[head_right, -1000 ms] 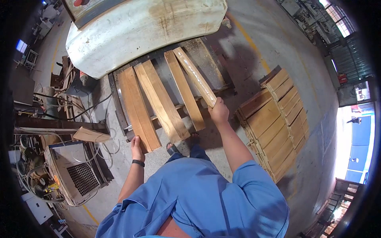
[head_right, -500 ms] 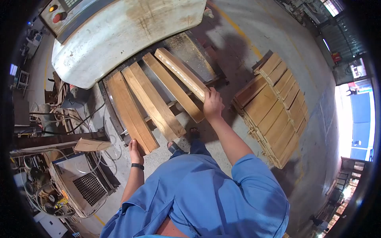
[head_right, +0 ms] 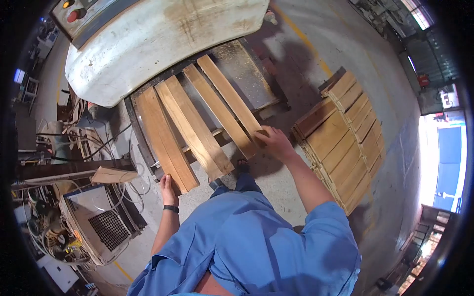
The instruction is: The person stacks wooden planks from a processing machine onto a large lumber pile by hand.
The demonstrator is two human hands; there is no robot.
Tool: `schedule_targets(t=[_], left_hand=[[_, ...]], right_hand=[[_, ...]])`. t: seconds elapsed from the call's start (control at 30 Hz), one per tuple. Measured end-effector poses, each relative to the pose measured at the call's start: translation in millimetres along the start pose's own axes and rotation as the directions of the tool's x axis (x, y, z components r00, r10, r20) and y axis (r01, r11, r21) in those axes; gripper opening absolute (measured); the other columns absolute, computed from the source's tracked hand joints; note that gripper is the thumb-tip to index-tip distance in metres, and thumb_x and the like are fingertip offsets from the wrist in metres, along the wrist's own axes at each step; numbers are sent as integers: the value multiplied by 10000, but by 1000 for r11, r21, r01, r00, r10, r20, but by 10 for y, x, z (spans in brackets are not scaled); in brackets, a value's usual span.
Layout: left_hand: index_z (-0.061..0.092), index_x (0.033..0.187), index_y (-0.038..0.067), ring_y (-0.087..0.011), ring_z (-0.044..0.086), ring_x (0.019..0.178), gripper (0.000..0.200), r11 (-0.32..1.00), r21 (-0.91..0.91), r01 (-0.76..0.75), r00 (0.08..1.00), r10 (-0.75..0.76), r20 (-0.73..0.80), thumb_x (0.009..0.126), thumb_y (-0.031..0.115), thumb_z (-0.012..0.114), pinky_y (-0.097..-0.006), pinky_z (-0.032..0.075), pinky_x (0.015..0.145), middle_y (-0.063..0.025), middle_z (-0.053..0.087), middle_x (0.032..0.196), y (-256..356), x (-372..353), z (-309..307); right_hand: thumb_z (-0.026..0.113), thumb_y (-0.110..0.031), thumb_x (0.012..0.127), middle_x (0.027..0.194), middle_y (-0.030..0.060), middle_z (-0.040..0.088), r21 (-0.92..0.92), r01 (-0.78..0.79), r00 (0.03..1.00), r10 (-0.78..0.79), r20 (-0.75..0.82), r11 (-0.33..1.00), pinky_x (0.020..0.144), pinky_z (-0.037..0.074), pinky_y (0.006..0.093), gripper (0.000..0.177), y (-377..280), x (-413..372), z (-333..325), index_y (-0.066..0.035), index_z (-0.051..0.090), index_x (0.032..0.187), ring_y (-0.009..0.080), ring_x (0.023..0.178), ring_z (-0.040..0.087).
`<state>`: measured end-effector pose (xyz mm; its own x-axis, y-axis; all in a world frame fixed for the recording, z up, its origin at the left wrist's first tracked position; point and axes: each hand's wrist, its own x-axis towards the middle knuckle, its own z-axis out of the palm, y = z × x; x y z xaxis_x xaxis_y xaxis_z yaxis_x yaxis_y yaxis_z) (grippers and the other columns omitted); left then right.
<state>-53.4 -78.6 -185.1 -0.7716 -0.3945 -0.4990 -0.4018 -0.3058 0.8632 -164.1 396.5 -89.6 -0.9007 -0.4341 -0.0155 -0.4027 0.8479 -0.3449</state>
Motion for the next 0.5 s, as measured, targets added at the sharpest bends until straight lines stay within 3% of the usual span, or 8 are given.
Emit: schedule_targets(t=[0.1,0.2,0.3,0.4,0.5], left_hand=[[563,1256,48,-181,563,1148,369,1000,23,-9,998,10,-61,1025,332,603,-352,429,1032,-66,619,1211,-34,-21,26],[571,1258,46,-183,561,1156,384,999,38,-8,995,11,-99,1022,347,604,-352,427,1034,-68,622,1208,14,-79,103],[576,1266,45,-191,563,1158,410,999,32,0,995,3,-99,1019,371,604,-355,426,1036,-74,623,1219,29,-113,134],[576,1273,58,-172,581,1138,398,999,42,-1,993,6,-121,1017,360,617,-347,449,1017,-61,640,1205,-5,-92,124],[577,1272,56,-173,582,1142,398,997,72,-11,991,20,-129,1017,359,617,-347,449,1018,-64,639,1211,-37,-79,93]], right_hand=[[733,-98,775,1336,124,558,42,134,986,-129,-110,990,984,464,461,622,163,416,15,-173,582,1374,349,1189,579],[719,-96,808,1365,137,532,26,48,999,-48,-9,999,990,461,463,580,66,945,-101,-161,589,1370,345,1198,570],[758,-77,788,1374,104,505,-38,33,999,-33,11,999,1028,462,446,649,107,1574,-35,-169,568,1401,329,1252,539],[739,-94,823,1374,133,504,-54,50,992,-56,-109,997,1027,440,465,602,158,2116,25,-159,565,1396,354,1222,550],[773,-116,808,1328,143,517,99,0,968,25,-251,995,1001,463,469,619,46,2151,-9,-135,554,1387,371,1192,560]])
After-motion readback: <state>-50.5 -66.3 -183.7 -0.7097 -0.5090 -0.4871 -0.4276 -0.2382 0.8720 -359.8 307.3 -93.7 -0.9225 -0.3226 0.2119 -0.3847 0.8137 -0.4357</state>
